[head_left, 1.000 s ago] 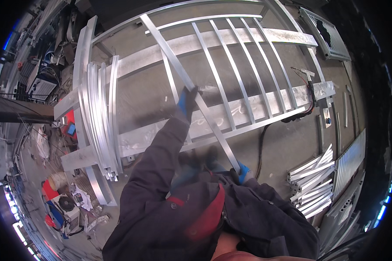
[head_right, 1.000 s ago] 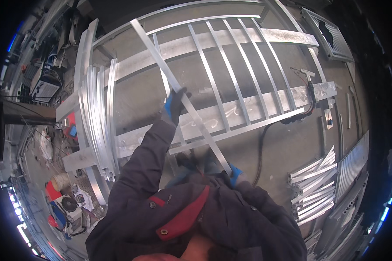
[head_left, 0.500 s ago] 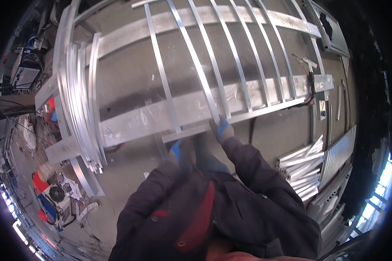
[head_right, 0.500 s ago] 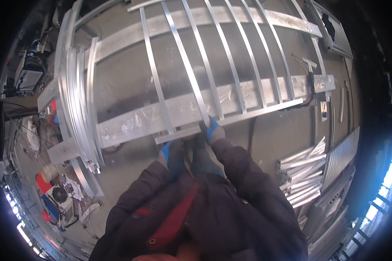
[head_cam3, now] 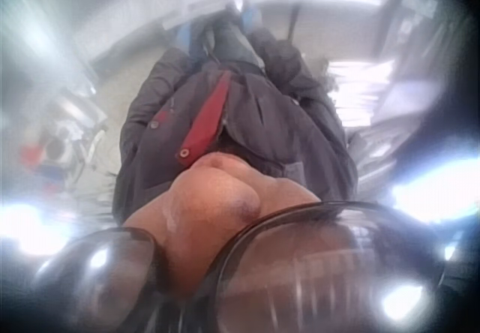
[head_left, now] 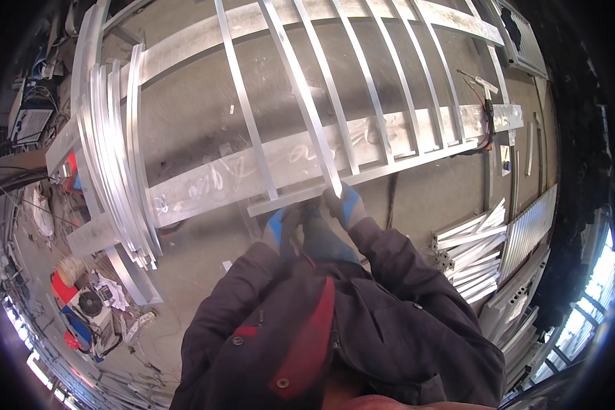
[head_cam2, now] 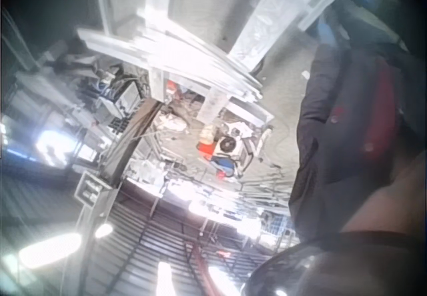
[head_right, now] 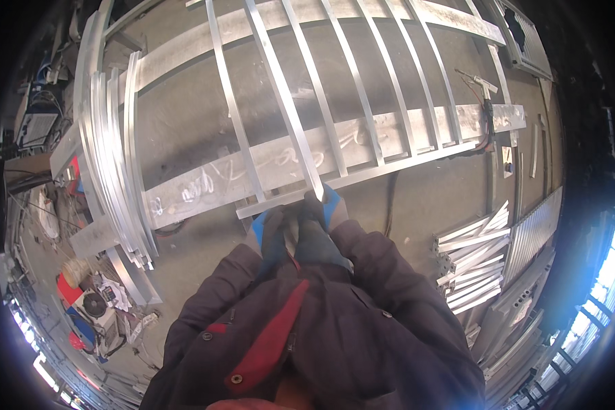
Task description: The person uses a pneumatic nail gun to fasten metal strips to a metal frame, then places additional metal strips across the frame to form a grid. The person repeatedly positions and secures the strips by hand.
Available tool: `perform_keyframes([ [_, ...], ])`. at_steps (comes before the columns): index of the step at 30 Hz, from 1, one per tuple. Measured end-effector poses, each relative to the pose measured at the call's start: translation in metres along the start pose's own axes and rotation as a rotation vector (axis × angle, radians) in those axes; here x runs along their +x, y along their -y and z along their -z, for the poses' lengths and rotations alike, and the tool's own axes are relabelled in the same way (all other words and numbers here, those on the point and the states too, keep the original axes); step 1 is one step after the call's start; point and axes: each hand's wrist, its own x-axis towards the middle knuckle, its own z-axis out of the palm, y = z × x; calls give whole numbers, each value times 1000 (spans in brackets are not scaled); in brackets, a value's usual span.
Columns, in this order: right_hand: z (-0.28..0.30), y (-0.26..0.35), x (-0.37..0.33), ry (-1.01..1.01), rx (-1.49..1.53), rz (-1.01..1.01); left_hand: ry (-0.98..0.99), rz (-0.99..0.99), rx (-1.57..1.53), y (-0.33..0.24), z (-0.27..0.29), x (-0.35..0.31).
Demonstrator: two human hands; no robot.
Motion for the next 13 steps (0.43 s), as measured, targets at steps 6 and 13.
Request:
perform_keyframes([
  [6,1,0,-11,-48,-46,43,-11,97,120,4,-4,10],
  [13,-13,-24,57,-206,-185,151,27,215,72,12,1,11],
])
